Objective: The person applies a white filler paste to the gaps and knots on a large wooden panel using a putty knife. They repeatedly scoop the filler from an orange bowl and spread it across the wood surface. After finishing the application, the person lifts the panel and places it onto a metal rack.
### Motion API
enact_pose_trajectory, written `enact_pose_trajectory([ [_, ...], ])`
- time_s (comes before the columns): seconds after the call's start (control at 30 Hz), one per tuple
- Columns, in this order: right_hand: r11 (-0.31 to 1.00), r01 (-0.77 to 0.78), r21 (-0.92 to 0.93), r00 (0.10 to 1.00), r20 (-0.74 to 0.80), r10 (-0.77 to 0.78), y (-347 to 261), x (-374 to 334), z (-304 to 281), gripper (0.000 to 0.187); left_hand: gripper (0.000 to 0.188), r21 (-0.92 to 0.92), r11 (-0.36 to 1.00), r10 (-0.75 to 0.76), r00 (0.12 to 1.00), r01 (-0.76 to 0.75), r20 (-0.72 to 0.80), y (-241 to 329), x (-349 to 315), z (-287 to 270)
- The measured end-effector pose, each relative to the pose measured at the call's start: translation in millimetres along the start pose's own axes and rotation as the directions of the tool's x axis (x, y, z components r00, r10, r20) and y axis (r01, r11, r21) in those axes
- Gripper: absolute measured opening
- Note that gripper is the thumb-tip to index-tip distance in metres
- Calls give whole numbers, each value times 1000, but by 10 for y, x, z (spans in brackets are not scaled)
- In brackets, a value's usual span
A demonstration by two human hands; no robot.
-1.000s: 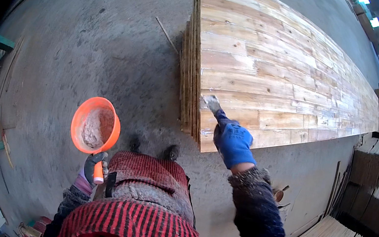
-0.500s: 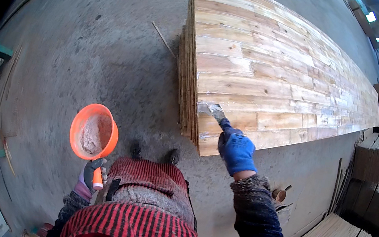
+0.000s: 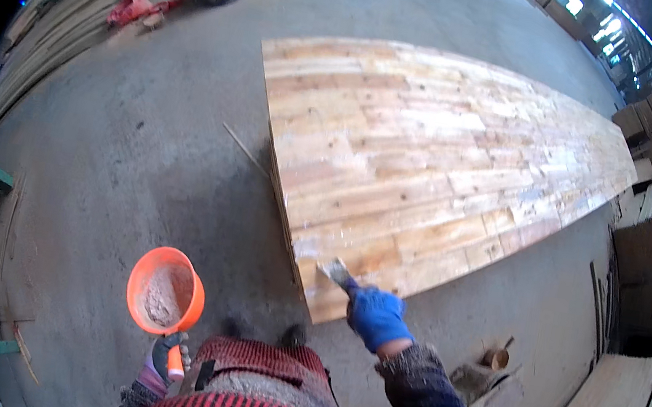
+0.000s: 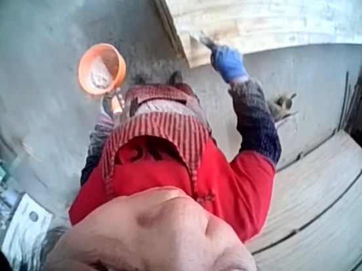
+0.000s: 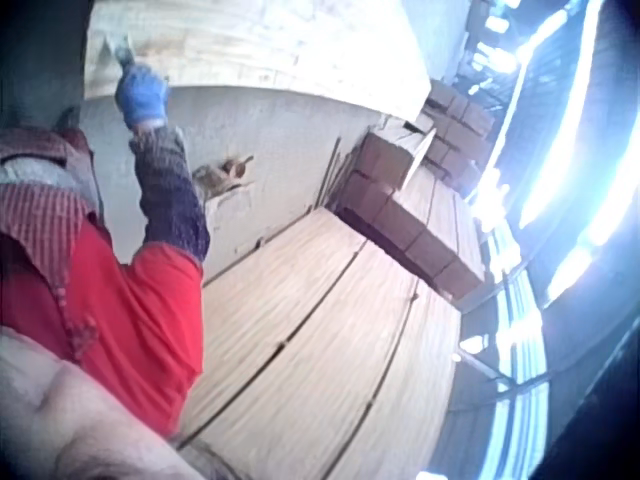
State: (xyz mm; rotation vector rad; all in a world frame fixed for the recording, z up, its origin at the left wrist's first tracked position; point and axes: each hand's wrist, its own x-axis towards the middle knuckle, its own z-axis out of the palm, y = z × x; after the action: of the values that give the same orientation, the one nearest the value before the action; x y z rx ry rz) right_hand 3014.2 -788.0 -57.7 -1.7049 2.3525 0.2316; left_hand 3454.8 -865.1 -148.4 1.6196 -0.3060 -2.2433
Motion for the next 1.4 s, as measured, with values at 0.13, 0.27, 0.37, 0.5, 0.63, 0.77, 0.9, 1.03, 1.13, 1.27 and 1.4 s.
enact_pose_trajectory([
  [0.13, 994, -23, 105, 994, -103, 34, 279, -162, -253, 37, 23, 108, 990, 96, 994, -91, -49, 158, -165, 306],
  [0.27, 971, -132, 200, 979, -128, 159, 255, 94, -229, 38, 25, 117, 990, 80, 996, -75, -33, 373, 167, 509],
  [0.37, 960, -133, 247, 967, -181, 180, 142, 165, -70, 37, 24, 204, 975, 82, 996, -84, 18, 650, 384, 711],
  [0.5, 929, -225, 294, 936, -199, 290, -41, 372, -5, 37, 22, 304, 949, 52, 991, -88, 125, 1144, 908, 768],
  [0.63, 876, -314, 365, 893, -200, 403, -344, 496, -311, 40, 23, 369, 923, 11, 969, -103, 245, 1771, 984, 1162],
  [0.77, 834, -275, 479, 844, -296, 448, -598, 640, -586, 44, 22, 385, 899, 35, 909, -210, 415, 2187, 1152, 1526],
  [0.9, 823, -229, 520, 799, -383, 464, -731, 545, -908, 47, 23, 524, 803, -55, 840, -284, 540, 2255, 1157, 2046],
  [1.03, 808, -153, 569, 750, -466, 470, -679, 282, -1098, 47, 24, 608, 677, -109, 761, -414, 640, 1869, 1051, 2500],
  [1.13, 794, -147, 590, 733, -473, 488, -500, -58, -1036, 45, 26, 706, 573, -296, 699, -416, 651, 1378, 1022, 2723],
  [1.27, 802, -242, 547, 710, -463, 530, -55, -757, -722, 44, 28, 741, 342, -381, 635, -578, 672, 531, 586, 3162],
  [1.4, 813, -357, 460, 676, -473, 565, 566, -1600, -398, 43, 28, 753, 404, -501, 564, -519, 657, -551, 218, 3520],
])
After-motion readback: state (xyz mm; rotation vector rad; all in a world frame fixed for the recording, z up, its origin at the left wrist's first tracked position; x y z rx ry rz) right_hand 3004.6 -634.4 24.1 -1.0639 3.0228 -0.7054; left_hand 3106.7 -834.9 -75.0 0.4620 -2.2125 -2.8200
